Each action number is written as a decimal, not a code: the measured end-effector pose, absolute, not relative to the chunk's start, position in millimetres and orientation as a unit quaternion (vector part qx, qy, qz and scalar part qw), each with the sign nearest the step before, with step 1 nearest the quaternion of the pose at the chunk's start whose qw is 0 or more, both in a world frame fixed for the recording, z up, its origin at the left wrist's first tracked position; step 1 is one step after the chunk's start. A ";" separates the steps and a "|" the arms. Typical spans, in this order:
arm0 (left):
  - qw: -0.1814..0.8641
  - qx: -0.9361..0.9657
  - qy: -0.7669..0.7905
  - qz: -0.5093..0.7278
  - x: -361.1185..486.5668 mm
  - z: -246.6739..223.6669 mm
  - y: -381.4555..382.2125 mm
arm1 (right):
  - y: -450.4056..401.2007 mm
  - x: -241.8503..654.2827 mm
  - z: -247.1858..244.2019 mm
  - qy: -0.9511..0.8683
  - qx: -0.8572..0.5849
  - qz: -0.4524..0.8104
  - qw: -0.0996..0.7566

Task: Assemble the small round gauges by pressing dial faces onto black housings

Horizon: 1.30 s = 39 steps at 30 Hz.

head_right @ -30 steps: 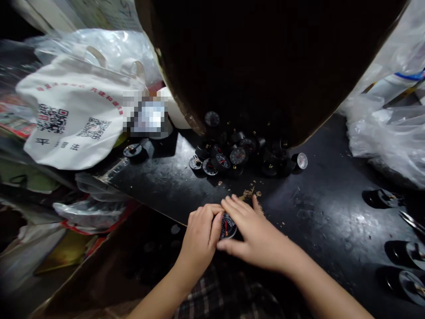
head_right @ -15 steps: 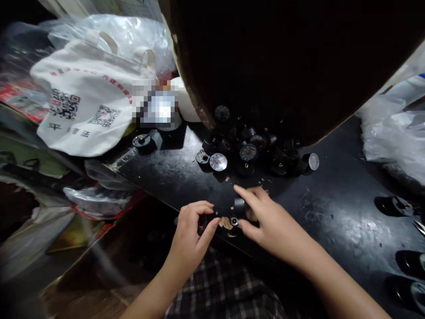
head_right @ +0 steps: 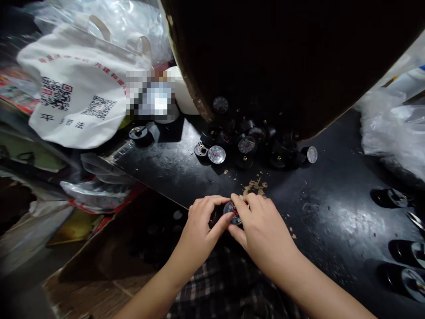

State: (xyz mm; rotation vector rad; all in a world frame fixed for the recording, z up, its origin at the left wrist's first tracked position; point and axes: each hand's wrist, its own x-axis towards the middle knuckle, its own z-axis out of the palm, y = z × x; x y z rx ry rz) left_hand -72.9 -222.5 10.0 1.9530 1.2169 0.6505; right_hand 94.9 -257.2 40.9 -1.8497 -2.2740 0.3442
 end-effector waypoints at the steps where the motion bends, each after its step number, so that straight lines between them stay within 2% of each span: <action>1: 0.366 0.766 0.470 0.242 -72.3 11.2 -222.4 | -256.8 93.6 36.9 -0.777 -0.616 0.092 0.091; 7: 0.331 0.803 0.450 0.208 -72.6 13.1 -219.2 | -251.7 91.1 14.4 -0.779 -0.616 0.093 0.066; 20: 0.319 0.818 0.444 0.179 -74.3 13.9 -216.5 | -254.2 89.1 13.2 -0.756 -0.631 0.156 0.075; 25: 0.329 0.816 0.442 0.176 -76.3 15.1 -212.8 | -249.6 101.6 21.3 -0.761 -0.594 0.246 0.089; 27: 0.347 0.811 0.442 0.164 -75.5 15.8 -212.2 | -236.7 112.8 27.4 -0.762 -0.571 0.281 0.119; 31: 0.362 0.811 0.426 0.172 -81.1 15.3 -221.3 | -198.8 126.9 33.9 -0.700 -0.671 0.154 0.191; 35: 0.399 0.808 0.401 0.164 -127.9 -0.4 -234.7 | -183.0 123.6 31.8 -0.697 -0.687 0.093 0.184; 36: 0.382 0.809 0.418 0.157 -145.5 -7.2 -235.0 | -183.4 122.3 30.7 -0.701 -0.683 0.092 0.186; 39: 0.215 0.800 0.533 0.171 -188.9 -24.3 -226.8 | -187.4 120.5 27.3 -0.707 -0.672 0.104 0.194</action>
